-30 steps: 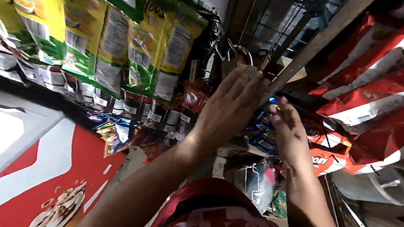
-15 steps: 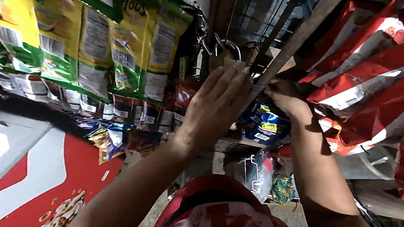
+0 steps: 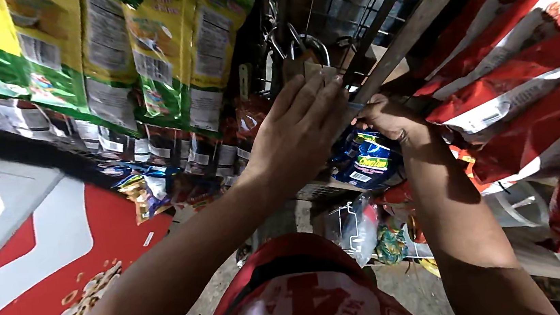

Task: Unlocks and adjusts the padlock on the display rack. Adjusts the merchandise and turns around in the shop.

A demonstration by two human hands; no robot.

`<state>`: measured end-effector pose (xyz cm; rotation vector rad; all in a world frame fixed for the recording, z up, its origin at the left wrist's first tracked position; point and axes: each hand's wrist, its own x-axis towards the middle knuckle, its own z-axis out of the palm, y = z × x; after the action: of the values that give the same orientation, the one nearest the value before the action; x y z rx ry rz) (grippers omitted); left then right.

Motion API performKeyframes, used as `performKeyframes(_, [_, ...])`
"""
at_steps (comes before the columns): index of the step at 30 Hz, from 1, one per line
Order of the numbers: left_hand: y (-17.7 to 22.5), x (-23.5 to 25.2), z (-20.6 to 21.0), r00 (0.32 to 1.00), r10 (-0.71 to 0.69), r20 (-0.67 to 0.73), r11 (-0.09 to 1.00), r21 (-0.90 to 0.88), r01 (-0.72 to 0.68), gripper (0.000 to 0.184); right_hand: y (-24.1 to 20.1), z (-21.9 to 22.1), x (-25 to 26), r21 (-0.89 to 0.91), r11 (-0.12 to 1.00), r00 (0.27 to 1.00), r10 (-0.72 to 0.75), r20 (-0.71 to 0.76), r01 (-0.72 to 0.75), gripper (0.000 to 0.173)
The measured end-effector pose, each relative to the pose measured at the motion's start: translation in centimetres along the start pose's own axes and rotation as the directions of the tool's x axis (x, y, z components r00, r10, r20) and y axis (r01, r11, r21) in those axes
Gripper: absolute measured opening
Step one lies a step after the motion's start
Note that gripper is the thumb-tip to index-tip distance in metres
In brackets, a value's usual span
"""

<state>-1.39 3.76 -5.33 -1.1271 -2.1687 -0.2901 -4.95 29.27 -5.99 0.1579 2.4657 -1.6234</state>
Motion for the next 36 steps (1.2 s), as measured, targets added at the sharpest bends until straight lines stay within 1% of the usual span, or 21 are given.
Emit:
performKeyframes(3, [0.1,0.1,-0.3,1.000,0.002,0.024,1.000,0.005,-0.002,0.049,0.0,-0.3,0.0,0.007,1.000,1.000,0.006,0.012,-0.006,0.020])
performKeyframes(5, [0.1,0.1,-0.5,1.000,-0.001,0.028,1.000,-0.016,0.002,0.049,0.0,-0.9,-0.5,-0.004,0.999,0.999,-0.032,-0.007,0.032,0.016])
performKeyframes(7, [0.1,0.1,-0.8,1.000,-0.009,0.028,0.999,-0.040,0.010,0.047,0.0,-1.6,-1.5,-0.091,0.987,0.989,-0.137,-0.053,0.131,0.022])
performKeyframes(9, [0.3,0.2,-0.9,1.000,-0.021,0.015,0.997,-0.070,0.022,0.044,1.1,-1.9,-2.9,-0.174,0.955,0.958,-0.261,-0.118,0.239,0.029])
performKeyframes(11, [0.7,0.3,-1.0,0.999,-0.036,-0.028,0.991,-0.129,0.032,0.037,1.5,-1.3,-4.6,-0.204,0.940,0.936,-0.310,-0.165,0.275,0.033])
performKeyframes(13, [1.3,0.3,-1.0,0.995,-0.025,-0.096,0.984,-0.181,0.008,0.031,1.3,-0.4,-5.1,-0.144,0.951,0.930,-0.300,-0.214,0.274,0.035])
performKeyframes(15, [2.2,0.0,-0.6,0.983,-0.005,-0.183,0.962,-0.271,-0.046,0.024,0.9,0.7,-5.7,-0.022,0.960,0.920,-0.275,-0.278,0.280,0.036])
performKeyframes(16, [2.6,-0.1,-0.3,0.977,0.005,-0.214,0.951,-0.300,-0.071,0.022,0.7,1.2,-6.1,0.059,0.951,0.908,-0.270,-0.321,0.303,0.037])
performKeyframes(18, [3.2,-0.1,0.3,0.971,0.031,-0.237,0.957,-0.273,-0.097,0.019,0.4,1.7,-6.5,0.219,0.892,0.860,-0.274,-0.431,0.394,0.037])
performKeyframes(20, [3.2,0.4,0.5,0.976,0.022,-0.217,0.981,-0.184,-0.063,0.017,0.1,2.2,-6.6,0.334,0.809,0.806,-0.264,-0.529,0.484,0.033])
performKeyframes(23, [2.5,1.9,0.2,0.980,-0.022,-0.196,0.994,-0.109,0.001,0.015,0.2,3.1,-6.5,0.434,0.710,0.777,-0.255,-0.575,0.554,0.032])
performKeyframes(26, [1.8,3.9,-0.7,0.980,-0.081,-0.182,0.996,-0.053,0.073,0.016,0.3,3.6,-6.0,0.518,0.656,0.782,-0.187,-0.594,0.550,0.031])
performKeyframes(29, [1.2,5.4,-1.5,0.989,-0.110,-0.102,0.994,-0.030,0.107,0.015,0.3,3.7,-4.8,0.587,0.584,0.757,-0.074,-0.649,0.560,0.023])
performKeyframes(30, [1.2,5.8,-1.6,0.991,-0.108,-0.078,0.994,-0.024,0.107,0.016,0.4,3.7,-4.5,0.592,0.580,0.746,-0.042,-0.665,0.560,0.018])
performKeyframes(32, [1.3,6.4,-2.0,0.993,-0.117,-0.005,0.993,-0.016,0.117,0.019,0.5,3.8,-4.0,0.571,0.613,0.724,-0.003,-0.690,0.546,0.015])
performKeyframes(34, [1.5,6.7,-2.3,0.991,-0.121,0.048,0.993,-0.011,0.122,0.020,0.5,4.0,-3.7,0.549,0.645,0.719,0.000,-0.695,0.531,0.019])
performKeyframes(36, [1.6,6.7,-2.3,0.991,-0.122,0.057,0.992,-0.014,0.123,0.022,0.3,4.0,-3.7,0.533,0.679,0.735,-0.015,-0.678,0.505,0.023])
